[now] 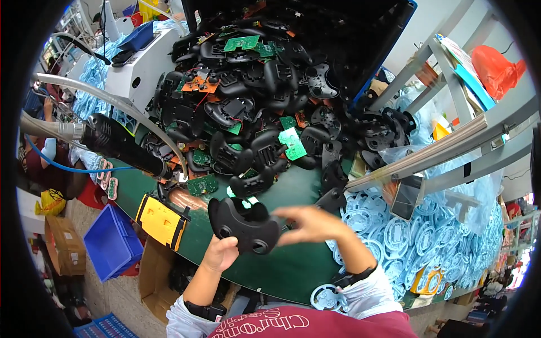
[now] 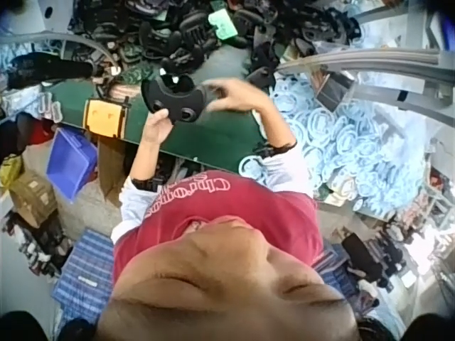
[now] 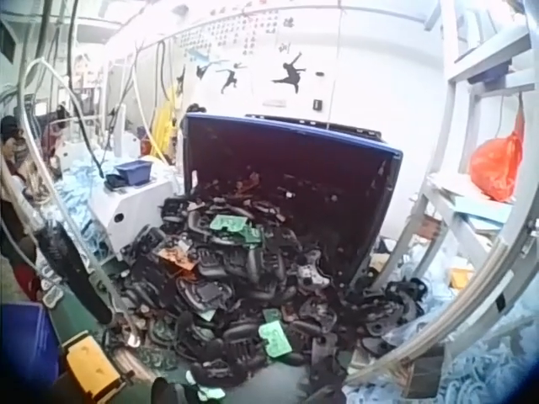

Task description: The recorder sorts and assembles controller shells and circuit boards at a factory workbench, then walks through the facility.

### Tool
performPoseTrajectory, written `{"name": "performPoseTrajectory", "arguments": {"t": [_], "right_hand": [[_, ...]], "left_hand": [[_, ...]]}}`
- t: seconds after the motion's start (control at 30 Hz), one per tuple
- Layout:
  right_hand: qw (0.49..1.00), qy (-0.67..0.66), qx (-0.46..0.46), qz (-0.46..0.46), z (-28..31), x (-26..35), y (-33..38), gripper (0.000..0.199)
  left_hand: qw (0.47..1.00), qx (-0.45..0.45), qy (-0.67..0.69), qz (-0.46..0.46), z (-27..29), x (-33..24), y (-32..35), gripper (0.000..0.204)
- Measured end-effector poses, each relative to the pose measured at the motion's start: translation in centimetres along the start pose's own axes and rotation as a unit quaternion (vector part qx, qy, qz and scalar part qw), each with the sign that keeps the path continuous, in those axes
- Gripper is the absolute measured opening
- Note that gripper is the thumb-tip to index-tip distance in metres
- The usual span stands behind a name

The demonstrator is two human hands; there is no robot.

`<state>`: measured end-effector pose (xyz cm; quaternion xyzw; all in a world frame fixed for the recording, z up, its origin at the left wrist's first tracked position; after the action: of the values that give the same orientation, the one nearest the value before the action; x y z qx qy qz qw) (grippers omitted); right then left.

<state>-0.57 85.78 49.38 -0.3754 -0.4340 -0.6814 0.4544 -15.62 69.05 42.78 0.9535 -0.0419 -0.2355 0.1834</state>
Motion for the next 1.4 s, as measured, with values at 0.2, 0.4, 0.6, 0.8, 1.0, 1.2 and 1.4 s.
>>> {"name": "performPoseTrajectory", "arguments": {"t": [0.2,0.4,0.6,0.8,1.0,1.2,1.4], "right_hand": [[0.868,0.354,-0.229,-0.263,10.2,-13.1,2.6,0.129],[0.896,0.234,-0.227,-0.301,10.7,-14.7,1.2,0.142],[0.916,0.184,-0.237,-0.266,11.0,-14.6,0.7,0.138],[0.928,0.025,-0.366,-0.064,11.4,-16.4,-0.2,0.119],[0.939,-0.062,-0.336,0.026,9.8,-15.7,0.0,0.084],[0.917,0.022,-0.388,0.094,5.2,-5.0,1.1,0.071],[0.902,0.099,-0.367,0.206,-8.7,4.9,-1.1,0.078]], "left_hand": [[0.98,0.008,0.132,0.147,1.6,4.2,-1.3,0.052],[0.962,-0.034,0.091,0.254,-0.8,10.7,-5.5,0.047],[0.965,-0.065,0.114,0.226,-3.2,12.6,-8.2,0.044],[0.983,-0.017,0.133,0.124,-3.1,11.5,-13.1,0.053],[0.99,-0.043,0.095,0.092,-4.0,8.8,-14.0,0.045],[0.999,0.048,-0.003,0.019,-5.1,5.0,-6.7,0.045],[0.994,-0.015,-0.092,-0.06,1.3,0.2,9.9,0.06]]}}
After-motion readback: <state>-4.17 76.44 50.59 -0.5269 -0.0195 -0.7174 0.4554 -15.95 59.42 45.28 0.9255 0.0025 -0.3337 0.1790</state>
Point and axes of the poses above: each hand's wrist, its own y-axis away from the middle knuckle, its own z-axis out of the back of the hand, x = y × z, the point moved 2 cm from there along -y, towards the middle knuckle, and after that the axes turned 10 degrees about z, right-handed, at the moved point
